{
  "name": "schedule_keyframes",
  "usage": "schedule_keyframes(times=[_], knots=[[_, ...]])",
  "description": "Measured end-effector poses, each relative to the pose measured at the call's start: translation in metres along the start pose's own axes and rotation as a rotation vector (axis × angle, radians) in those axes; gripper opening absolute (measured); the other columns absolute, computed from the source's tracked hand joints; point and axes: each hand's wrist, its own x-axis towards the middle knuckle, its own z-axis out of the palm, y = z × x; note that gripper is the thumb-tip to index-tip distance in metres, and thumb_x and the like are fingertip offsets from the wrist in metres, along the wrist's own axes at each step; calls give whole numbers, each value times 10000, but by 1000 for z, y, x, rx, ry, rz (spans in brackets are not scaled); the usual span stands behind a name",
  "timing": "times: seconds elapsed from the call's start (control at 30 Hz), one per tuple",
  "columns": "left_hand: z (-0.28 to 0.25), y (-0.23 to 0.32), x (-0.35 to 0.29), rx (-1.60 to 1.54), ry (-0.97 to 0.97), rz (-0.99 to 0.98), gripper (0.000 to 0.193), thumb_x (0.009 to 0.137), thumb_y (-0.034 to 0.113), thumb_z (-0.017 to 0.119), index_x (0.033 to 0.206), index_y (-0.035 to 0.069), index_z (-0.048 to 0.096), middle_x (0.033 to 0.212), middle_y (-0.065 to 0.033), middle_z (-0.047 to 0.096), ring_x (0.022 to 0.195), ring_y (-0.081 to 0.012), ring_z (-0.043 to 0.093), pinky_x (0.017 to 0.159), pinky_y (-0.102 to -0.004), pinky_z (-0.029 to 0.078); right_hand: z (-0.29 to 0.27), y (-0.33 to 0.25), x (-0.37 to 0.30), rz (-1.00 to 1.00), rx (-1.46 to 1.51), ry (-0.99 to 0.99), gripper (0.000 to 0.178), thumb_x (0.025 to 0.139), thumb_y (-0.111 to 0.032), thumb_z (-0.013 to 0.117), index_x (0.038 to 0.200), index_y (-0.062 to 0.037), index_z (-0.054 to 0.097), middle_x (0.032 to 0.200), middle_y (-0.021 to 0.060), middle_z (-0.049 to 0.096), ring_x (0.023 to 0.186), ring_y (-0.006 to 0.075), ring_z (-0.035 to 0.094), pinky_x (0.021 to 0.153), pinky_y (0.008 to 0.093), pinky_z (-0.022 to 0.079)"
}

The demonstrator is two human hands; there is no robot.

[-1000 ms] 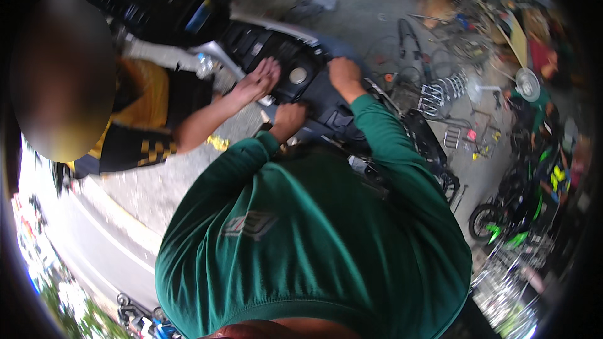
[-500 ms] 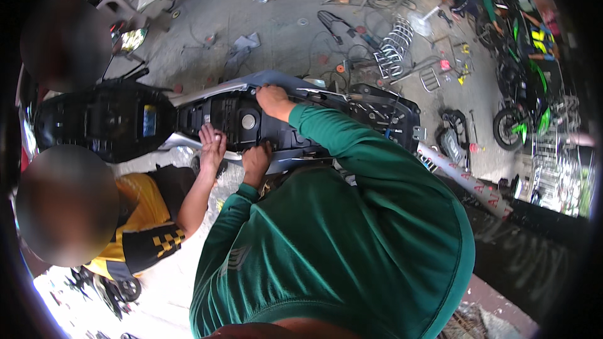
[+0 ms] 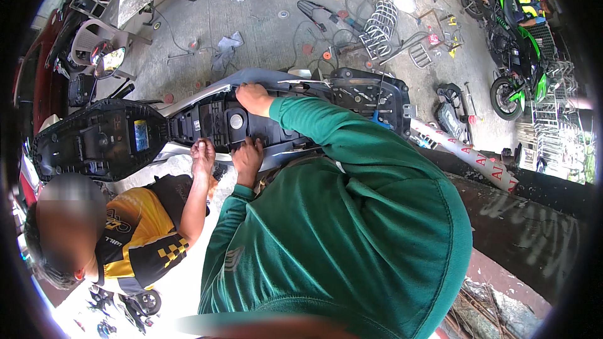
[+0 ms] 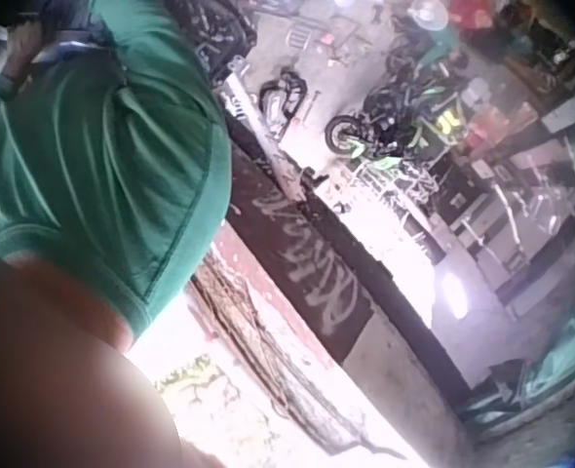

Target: The person removes the seat of a gray motorcycle, then uses a screwdriver to loosen and remove screws from the rear body panel. They detach the panel and work on the internal wiring and components with a coworker, eventually removing a black electrical box.

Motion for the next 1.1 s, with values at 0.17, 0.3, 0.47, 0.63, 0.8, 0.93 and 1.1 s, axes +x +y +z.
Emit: schedule_keyframes(times=[0.17, 0.3, 0.47, 0.63, 0.8, 0.93, 1.1], knots=[[2, -11, 1, -49, 19, 105, 343, 1022, 363, 478, 968, 79, 662, 790, -187, 735, 743, -414, 724, 915, -585, 516, 3, -1, 3, 90, -10, -19, 257, 878, -85, 605, 1078, 60, 678, 1064, 236, 707, 935, 392, 723, 774, 448, 608], [3, -11, 5, -43, -116, 10, 368, 1031, 376, 468, 1007, 70, 669, 806, -201, 732, 758, -412, 724, 878, -577, 517, -6, 5, 8, 120, 105, -96, 206, 880, -76, 575, 951, 28, 738, 921, 228, 747, 878, 378, 749, 749, 459, 604], [1, -6, 2, -38, -20, -15, 383, 1028, 395, 476, 1065, 56, 650, 907, -225, 733, 826, -414, 724, 887, -566, 509, -4, -3, 10, 127, 143, -55, 197, 860, -56, 595, 964, 33, 737, 920, 230, 745, 872, 381, 748, 746, 460, 608], [4, -12, 7, -47, 9, 54, 399, 1034, 373, 473, 911, 64, 696, 784, -226, 724, 722, -407, 724, 900, -564, 525, 7, -5, 12, 17, -6, 3, 238, 882, -71, 597, 1066, 55, 681, 989, 216, 732, 925, 364, 737, 764, 444, 614], [6, -7, 6, -41, 22, -14, 440, 1041, 370, 467, 805, 88, 709, 683, -230, 698, 644, -402, 717, 843, -552, 536, 8, 1, 8, 55, -26, -35, 286, 887, -72, 592, 1127, 69, 658, 1037, 212, 713, 919, 368, 732, 769, 435, 614], [9, -12, -2, -66, 88, 86, 307, 1004, 336, 486, 1019, 65, 631, 868, -199, 734, 767, -388, 732, 897, -555, 504, 4, 9, 9, 145, 50, -179, 216, 892, -88, 578, 976, 20, 745, 974, 225, 745, 898, 392, 746, 769, 482, 611], [19, -19, 5, -113, -6, 62, 301, 1009, 353, 507, 944, 95, 649, 778, -185, 736, 682, -377, 723, 860, -547, 517, 9, 7, 15, 99, 22, -145, 212, 919, -97, 559, 969, -15, 748, 1028, 231, 736, 962, 400, 731, 830, 507, 593]])
